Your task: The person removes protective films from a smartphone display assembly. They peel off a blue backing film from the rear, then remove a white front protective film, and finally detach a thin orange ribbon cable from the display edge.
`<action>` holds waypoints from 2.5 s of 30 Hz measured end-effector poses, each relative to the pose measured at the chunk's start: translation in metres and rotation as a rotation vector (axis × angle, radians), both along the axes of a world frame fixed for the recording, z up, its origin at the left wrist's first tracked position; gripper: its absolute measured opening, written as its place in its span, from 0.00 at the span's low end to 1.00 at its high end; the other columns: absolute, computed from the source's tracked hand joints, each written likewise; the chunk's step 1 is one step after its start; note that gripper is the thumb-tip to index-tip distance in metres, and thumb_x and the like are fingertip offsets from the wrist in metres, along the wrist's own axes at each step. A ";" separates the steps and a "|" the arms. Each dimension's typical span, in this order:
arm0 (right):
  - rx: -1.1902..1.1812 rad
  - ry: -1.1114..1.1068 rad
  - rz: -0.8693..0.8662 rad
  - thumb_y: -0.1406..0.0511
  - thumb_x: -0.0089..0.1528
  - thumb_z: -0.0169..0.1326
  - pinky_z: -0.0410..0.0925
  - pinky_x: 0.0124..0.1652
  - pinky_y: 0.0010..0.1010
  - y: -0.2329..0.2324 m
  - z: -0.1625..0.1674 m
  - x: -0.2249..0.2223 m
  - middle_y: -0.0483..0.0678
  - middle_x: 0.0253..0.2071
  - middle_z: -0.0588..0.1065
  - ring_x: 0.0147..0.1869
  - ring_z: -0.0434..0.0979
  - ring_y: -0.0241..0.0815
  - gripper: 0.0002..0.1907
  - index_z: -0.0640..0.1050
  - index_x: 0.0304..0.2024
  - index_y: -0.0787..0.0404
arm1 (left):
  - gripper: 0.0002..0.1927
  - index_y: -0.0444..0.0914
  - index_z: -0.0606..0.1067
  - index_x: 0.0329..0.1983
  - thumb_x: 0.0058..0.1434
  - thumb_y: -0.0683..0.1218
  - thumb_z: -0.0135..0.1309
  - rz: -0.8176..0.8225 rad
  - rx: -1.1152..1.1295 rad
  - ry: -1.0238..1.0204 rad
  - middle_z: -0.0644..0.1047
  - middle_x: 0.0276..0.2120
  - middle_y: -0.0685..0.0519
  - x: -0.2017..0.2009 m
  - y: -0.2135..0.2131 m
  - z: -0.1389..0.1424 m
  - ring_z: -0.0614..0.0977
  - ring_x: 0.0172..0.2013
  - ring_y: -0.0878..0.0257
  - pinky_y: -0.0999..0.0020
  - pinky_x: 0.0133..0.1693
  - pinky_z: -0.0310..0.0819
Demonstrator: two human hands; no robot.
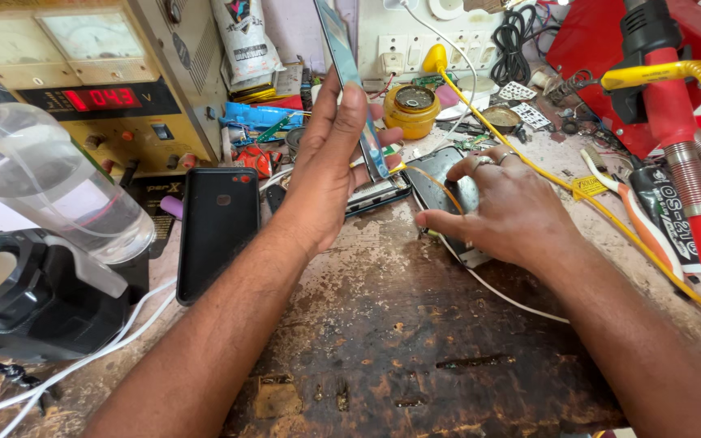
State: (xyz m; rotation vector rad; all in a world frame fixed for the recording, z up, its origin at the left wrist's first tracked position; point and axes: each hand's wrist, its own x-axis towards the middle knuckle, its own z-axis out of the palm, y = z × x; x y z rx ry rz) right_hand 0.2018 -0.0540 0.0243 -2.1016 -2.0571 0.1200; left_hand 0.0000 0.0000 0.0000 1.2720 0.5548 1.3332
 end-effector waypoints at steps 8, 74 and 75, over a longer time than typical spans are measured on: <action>0.104 -0.130 -0.057 0.48 0.54 0.61 0.67 0.60 0.48 0.021 -0.016 0.030 0.62 0.57 0.72 0.62 0.72 0.59 0.32 0.77 0.60 0.46 | 0.52 0.44 0.46 0.81 0.61 0.63 0.59 0.096 0.145 0.119 0.71 0.59 0.48 0.004 -0.004 -0.003 0.78 0.57 0.61 0.60 0.52 0.79; 0.795 0.874 0.410 0.74 0.70 0.60 0.70 0.45 0.17 0.015 -0.014 0.043 0.47 0.46 0.80 0.44 0.77 0.26 0.05 0.77 0.44 0.64 | 0.56 0.33 0.65 0.68 0.56 0.81 0.31 -0.324 -0.080 0.094 0.78 0.49 0.40 -0.001 0.000 -0.012 0.82 0.48 0.53 0.56 0.49 0.82; 0.798 0.861 0.459 0.74 0.72 0.61 0.71 0.49 0.18 0.014 -0.014 0.042 0.49 0.45 0.80 0.47 0.79 0.27 0.05 0.77 0.47 0.65 | 0.55 0.33 0.64 0.69 0.57 0.81 0.31 -0.342 -0.054 0.088 0.77 0.50 0.40 -0.001 0.000 -0.012 0.82 0.49 0.54 0.56 0.50 0.81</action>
